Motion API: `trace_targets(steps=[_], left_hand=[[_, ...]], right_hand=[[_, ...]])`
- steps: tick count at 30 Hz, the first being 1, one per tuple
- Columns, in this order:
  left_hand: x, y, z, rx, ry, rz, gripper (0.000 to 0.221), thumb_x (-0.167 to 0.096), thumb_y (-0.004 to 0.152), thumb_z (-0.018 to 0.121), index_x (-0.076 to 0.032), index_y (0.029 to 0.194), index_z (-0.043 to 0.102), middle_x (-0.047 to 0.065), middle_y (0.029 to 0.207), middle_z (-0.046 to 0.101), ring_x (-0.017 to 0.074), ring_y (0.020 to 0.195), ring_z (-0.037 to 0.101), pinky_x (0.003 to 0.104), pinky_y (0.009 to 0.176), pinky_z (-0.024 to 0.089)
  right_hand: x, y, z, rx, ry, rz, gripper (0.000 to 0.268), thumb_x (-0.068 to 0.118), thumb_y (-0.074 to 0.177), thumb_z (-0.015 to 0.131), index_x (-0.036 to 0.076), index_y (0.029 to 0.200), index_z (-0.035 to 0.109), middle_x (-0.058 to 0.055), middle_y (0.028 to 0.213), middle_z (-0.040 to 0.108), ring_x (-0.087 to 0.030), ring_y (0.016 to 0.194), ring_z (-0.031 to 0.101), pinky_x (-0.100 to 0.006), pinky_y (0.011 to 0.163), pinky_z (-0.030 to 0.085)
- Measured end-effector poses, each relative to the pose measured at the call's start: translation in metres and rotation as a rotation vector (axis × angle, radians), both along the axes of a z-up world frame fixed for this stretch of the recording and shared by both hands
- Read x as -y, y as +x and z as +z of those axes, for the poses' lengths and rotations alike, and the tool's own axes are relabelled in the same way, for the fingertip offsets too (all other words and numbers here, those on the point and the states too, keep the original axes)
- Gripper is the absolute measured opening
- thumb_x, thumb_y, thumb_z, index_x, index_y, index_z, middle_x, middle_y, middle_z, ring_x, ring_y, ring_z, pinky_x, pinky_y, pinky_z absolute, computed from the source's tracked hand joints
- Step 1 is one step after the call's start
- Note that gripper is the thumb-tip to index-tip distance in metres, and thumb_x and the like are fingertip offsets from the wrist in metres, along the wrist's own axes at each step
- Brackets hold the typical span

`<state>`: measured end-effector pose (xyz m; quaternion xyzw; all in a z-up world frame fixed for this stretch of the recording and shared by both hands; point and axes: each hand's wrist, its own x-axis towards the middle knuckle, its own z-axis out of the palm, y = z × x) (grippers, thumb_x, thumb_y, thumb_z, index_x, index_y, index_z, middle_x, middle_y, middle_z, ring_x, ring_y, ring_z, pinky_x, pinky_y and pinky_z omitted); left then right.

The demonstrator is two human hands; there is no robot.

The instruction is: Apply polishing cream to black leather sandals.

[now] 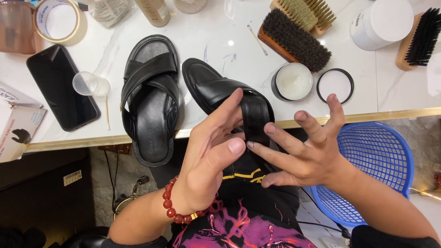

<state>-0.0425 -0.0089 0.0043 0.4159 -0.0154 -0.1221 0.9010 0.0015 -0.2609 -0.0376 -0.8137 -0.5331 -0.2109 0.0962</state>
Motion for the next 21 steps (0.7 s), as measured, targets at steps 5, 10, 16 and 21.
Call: trace_targets(steps=[5, 10, 16, 21], left_hand=[[-0.004, 0.002, -0.007, -0.016, -0.057, 0.065, 0.084, -0.026, 0.097, 0.055, 0.009, 0.166, 0.023, 0.026, 0.153, 0.051, 0.0311, 0.14, 0.052, 0.044, 0.118, 0.043], [-0.002, 0.005, -0.002, -0.012, -0.051, 0.201, 0.079, -0.026, 0.096, 0.06, 0.008, 0.162, 0.033, 0.024, 0.144, 0.056, 0.0278, 0.132, 0.054, 0.039, 0.114, 0.043], [0.007, 0.004, -0.012, 0.026, -0.022, 0.298, 0.066, -0.023, 0.091, 0.065, 0.008, 0.146, 0.044, 0.022, 0.141, 0.055, 0.0297, 0.133, 0.054, 0.044, 0.116, 0.044], [0.012, -0.013, -0.019, 0.079, -0.152, 0.29, 0.063, -0.024, 0.089, 0.065, 0.005, 0.143, 0.047, 0.022, 0.144, 0.053, 0.0319, 0.138, 0.048, 0.052, 0.118, 0.04]], right_hand=[[0.007, -0.014, -0.005, 0.038, -0.032, -0.016, 0.072, 0.081, 0.106, 0.037, 0.027, 0.129, 0.078, 0.001, 0.155, 0.048, -0.029, 0.157, 0.013, -0.077, 0.116, 0.01], [0.012, -0.017, -0.009, -0.046, 0.094, -0.182, 0.067, 0.075, 0.105, 0.037, 0.025, 0.122, 0.078, -0.01, 0.153, 0.046, -0.035, 0.154, 0.019, -0.071, 0.122, 0.013], [0.011, -0.038, -0.033, -0.432, 0.67, -0.368, 0.061, 0.061, 0.11, 0.038, 0.009, 0.13, 0.064, -0.019, 0.16, 0.04, -0.038, 0.157, 0.032, -0.057, 0.132, 0.027], [-0.005, -0.057, -0.064, -0.772, 1.267, -0.36, 0.07, 0.059, 0.108, 0.052, 0.01, 0.157, 0.041, -0.018, 0.169, 0.029, -0.039, 0.159, 0.027, -0.057, 0.13, 0.029]])
